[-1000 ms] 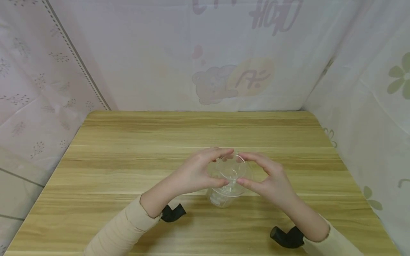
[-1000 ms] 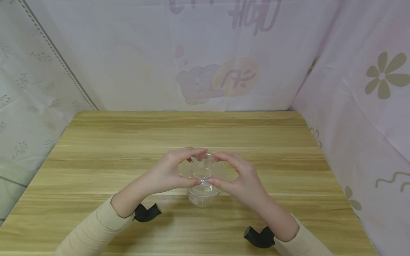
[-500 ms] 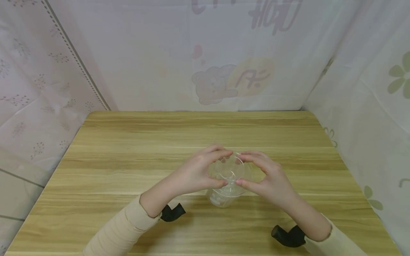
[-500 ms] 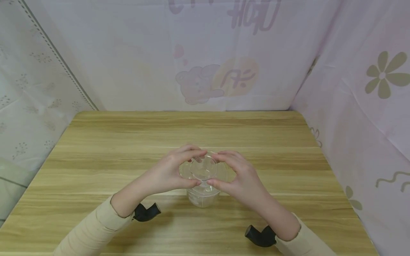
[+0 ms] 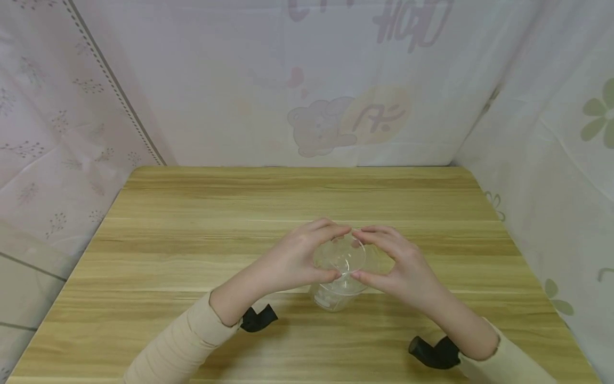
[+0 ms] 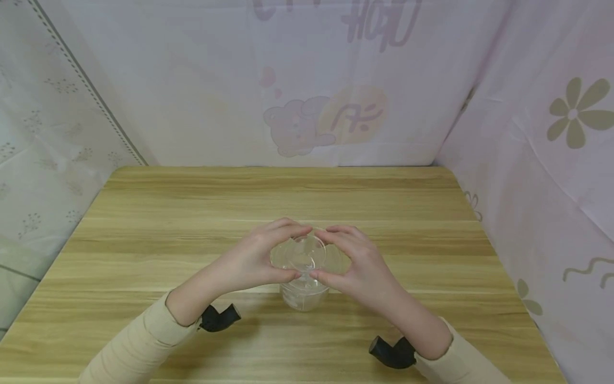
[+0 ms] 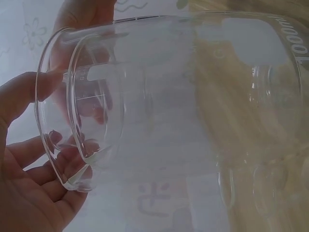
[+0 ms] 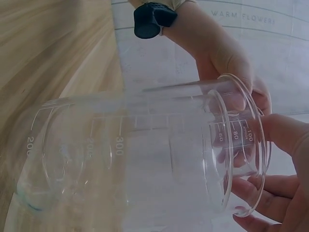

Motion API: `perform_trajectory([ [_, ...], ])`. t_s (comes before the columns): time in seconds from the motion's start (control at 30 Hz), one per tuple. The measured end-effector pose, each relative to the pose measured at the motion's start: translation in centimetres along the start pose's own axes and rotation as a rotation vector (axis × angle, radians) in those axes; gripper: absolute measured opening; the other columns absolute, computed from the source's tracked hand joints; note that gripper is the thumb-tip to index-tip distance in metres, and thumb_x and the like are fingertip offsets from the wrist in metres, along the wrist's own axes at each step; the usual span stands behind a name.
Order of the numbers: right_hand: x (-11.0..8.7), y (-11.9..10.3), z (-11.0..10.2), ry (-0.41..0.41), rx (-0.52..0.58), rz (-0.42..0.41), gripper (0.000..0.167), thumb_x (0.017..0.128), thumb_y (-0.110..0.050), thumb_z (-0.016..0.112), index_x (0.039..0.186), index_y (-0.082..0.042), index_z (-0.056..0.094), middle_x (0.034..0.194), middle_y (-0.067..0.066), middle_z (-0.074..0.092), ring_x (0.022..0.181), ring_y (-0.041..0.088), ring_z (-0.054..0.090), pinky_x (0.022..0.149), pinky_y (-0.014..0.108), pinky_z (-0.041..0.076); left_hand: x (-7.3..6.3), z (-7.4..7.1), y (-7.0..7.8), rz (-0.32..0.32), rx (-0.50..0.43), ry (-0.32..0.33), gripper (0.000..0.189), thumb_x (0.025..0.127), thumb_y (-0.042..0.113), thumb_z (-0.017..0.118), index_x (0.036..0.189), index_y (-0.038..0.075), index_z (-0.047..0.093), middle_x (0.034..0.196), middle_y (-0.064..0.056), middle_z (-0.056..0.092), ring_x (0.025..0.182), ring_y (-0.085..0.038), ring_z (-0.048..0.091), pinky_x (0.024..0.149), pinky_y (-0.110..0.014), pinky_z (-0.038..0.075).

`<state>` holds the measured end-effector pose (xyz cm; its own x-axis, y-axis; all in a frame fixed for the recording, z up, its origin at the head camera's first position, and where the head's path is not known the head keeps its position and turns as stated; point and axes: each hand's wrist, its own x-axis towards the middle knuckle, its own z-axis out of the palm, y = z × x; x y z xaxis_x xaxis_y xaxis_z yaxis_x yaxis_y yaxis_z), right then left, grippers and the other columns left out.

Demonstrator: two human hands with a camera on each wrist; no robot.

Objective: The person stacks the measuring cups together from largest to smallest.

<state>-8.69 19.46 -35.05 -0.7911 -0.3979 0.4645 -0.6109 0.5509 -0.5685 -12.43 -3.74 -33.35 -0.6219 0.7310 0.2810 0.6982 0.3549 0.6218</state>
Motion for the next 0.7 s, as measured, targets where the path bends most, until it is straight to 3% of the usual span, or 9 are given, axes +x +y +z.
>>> perform_trajectory([
  [0.23, 0.18, 0.28, 0.01, -0.024, -0.024, -0.039, 0.067, 0.062, -0.010, 0.089, 0.124, -0.004, 0.063, 0.105, -0.006, 0.067, 0.116, 0.024, 0.051, 0.091, 0.048, 0.044, -0.09, 0.02, 0.04, -0.006, 0.068, -0.001, 0.069, 0.076, 0.020, 0.081, 0.137, 0.007, 0.051, 0.130, -0.002, 0.055, 0.121, -0.016, 0.047, 0.101, -0.032, 0.039],
  [0.37, 0.20, 0.35, -0.03, -0.047, -0.036, -0.033, 0.066, 0.063, -0.012, 0.089, 0.123, -0.004, 0.063, 0.104, -0.006, 0.067, 0.117, 0.026, 0.050, 0.090, 0.057, 0.041, -0.08, 0.04, 0.02, 0.001, 0.121, -0.006, 0.069, 0.076, 0.023, 0.082, 0.136, 0.008, 0.052, 0.129, -0.002, 0.056, 0.122, -0.017, 0.045, 0.106, -0.037, 0.031],
  [0.7, 0.48, 0.04, -0.24, -0.109, -0.115, -0.021, 0.058, 0.065, -0.018, 0.089, 0.118, -0.006, 0.066, 0.102, -0.003, 0.067, 0.119, 0.030, 0.048, 0.094, 0.062, 0.033, -0.11, 0.21, -0.06, -0.002, 0.211, -0.023, 0.068, 0.074, 0.029, 0.083, 0.134, 0.013, 0.055, 0.123, 0.004, 0.060, 0.121, -0.016, 0.041, 0.104, -0.044, 0.020],
])
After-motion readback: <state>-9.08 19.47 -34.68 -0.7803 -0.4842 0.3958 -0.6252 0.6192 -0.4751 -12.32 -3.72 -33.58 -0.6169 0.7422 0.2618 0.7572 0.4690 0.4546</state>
